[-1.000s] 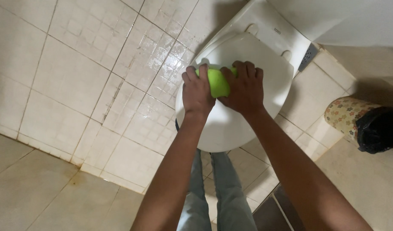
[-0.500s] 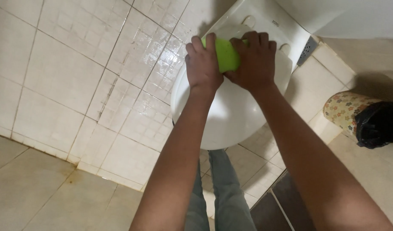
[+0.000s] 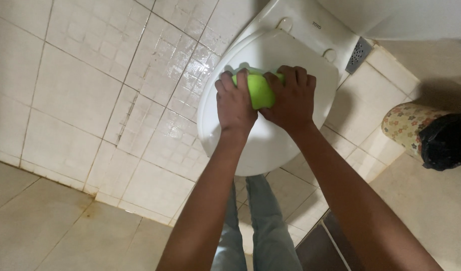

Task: The person uses a green sponge to wipe the toilet seat and lid. They then open the toilet lid and use a handheld bidet sprayer to rinse the toilet bowl. Finally, they use the sponge to wipe the rim of the toilet bowl.

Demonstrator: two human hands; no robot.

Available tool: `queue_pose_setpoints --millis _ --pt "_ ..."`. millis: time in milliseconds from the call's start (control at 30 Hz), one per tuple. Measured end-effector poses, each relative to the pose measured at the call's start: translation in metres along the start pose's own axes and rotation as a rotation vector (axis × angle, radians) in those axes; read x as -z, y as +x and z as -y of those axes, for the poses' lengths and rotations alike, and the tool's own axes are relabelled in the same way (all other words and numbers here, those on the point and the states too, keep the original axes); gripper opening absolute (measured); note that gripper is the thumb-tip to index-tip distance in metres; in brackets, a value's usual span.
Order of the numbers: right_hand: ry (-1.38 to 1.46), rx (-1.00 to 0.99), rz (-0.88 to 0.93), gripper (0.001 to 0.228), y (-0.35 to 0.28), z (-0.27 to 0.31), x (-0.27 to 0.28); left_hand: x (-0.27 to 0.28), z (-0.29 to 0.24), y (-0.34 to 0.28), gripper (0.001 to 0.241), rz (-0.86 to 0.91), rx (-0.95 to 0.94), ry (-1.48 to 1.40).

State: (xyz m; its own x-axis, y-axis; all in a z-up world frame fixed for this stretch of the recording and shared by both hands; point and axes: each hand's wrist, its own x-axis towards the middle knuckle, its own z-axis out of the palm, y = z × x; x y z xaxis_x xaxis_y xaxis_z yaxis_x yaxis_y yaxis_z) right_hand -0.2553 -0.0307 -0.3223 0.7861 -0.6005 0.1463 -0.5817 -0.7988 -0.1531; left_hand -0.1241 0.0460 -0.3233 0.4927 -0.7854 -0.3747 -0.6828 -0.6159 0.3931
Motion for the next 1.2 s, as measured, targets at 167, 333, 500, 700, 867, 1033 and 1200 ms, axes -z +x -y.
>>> queue_pose_setpoints --millis 167,333,500,700,867,1033,1200 --pt "-0.001 0.012 -0.028 0.059 0.007 -0.007 -0.004 -0.003 0.002 0.012 0.095 -0.082 -0.058 0.005" --pt "-0.046 0.0 -0.009 0.062 0.023 -0.026 -0.016 -0.008 0.001 0.043 0.093 -0.116 -0.101 0.049" --pt "-0.088 -0.018 -0.039 0.072 0.043 -0.038 -0.015 0.004 -0.011 0.067 0.095 -0.129 -0.129 0.071" --pt "-0.068 -0.03 0.01 0.074 0.036 -0.041 -0.019 0.018 -0.018 0.058 0.101 -0.043 -0.09 0.087" --pt "-0.046 -0.109 0.003 0.069 0.0 -0.029 -0.019 0.003 -0.019 0.027 0.096 -0.053 -0.103 0.049" --pt "-0.043 -0.1 -0.016 0.068 -0.013 -0.023 -0.008 -0.002 -0.019 0.012 0.091 -0.069 -0.119 0.0" --pt "-0.018 -0.069 -0.023 0.072 -0.012 -0.029 -0.009 -0.002 -0.021 0.017 0.09 -0.081 -0.119 -0.018"
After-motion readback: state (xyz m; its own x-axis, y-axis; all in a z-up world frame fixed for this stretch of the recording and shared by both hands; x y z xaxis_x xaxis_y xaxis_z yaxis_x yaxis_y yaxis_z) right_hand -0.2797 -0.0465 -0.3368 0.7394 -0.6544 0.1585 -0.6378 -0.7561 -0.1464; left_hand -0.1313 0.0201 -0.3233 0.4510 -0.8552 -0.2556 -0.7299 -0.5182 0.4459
